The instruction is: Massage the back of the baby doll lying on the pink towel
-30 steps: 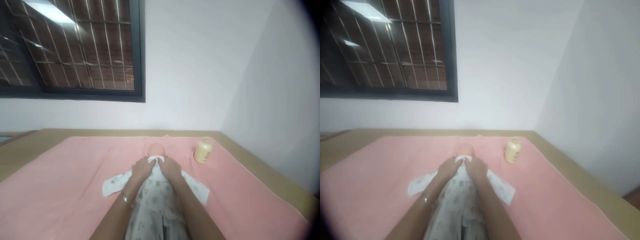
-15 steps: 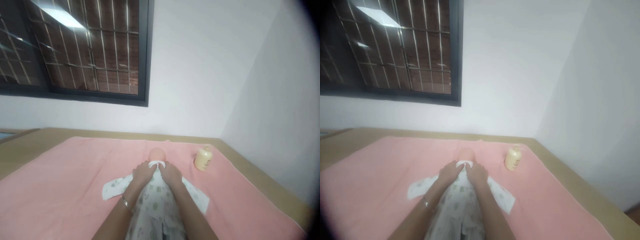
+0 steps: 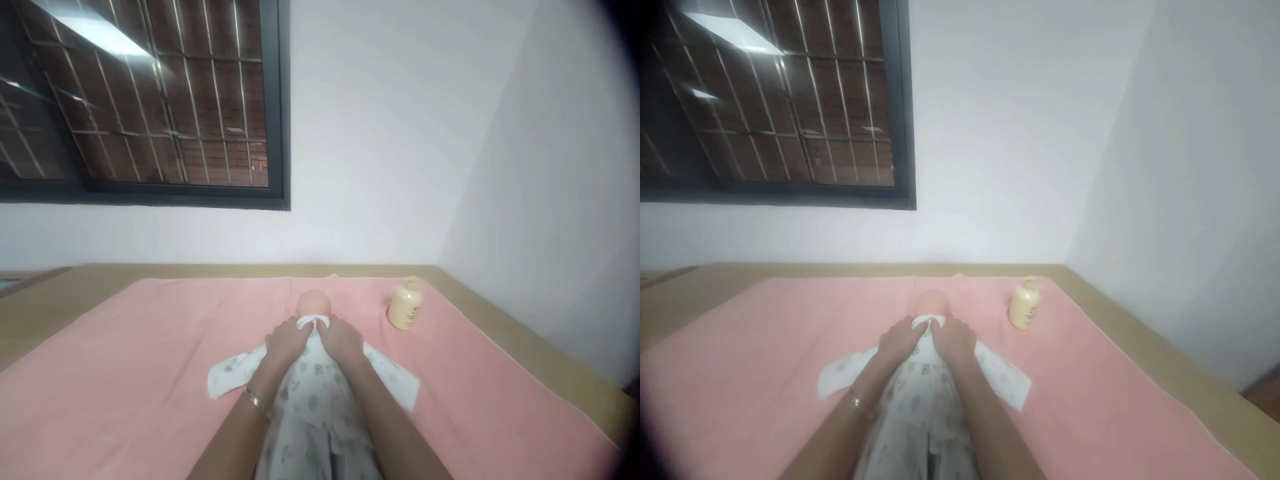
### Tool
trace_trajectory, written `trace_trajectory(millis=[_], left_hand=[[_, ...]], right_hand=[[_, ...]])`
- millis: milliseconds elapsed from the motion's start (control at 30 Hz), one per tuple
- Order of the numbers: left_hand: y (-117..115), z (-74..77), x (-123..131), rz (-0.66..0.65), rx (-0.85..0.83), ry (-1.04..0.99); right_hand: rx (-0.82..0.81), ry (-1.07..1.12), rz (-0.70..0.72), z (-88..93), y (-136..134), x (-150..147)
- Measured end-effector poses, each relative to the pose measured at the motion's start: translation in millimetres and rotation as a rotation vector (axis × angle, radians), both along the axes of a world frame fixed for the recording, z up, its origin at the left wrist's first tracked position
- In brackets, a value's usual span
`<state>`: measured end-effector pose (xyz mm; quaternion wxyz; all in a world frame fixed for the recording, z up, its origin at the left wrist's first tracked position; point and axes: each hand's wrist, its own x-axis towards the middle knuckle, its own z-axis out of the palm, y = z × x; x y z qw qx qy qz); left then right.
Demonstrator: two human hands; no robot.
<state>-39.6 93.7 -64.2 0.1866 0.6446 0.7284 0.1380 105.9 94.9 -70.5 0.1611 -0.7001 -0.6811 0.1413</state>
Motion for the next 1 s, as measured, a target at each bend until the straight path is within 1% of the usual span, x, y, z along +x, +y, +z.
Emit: trace_trajectory(millis=[567, 1000], left_hand=[[1.0, -3.9, 0.2, 0.02, 0.017, -0.015], [1.3, -3.4, -0.1, 0.017, 0.021, -0.013]], right_hand=[[-0.037, -0.009, 0.002, -2.8, 3.6, 1.1], [-0.023, 0.008, 0.002, -6.1, 6.3, 1.5]])
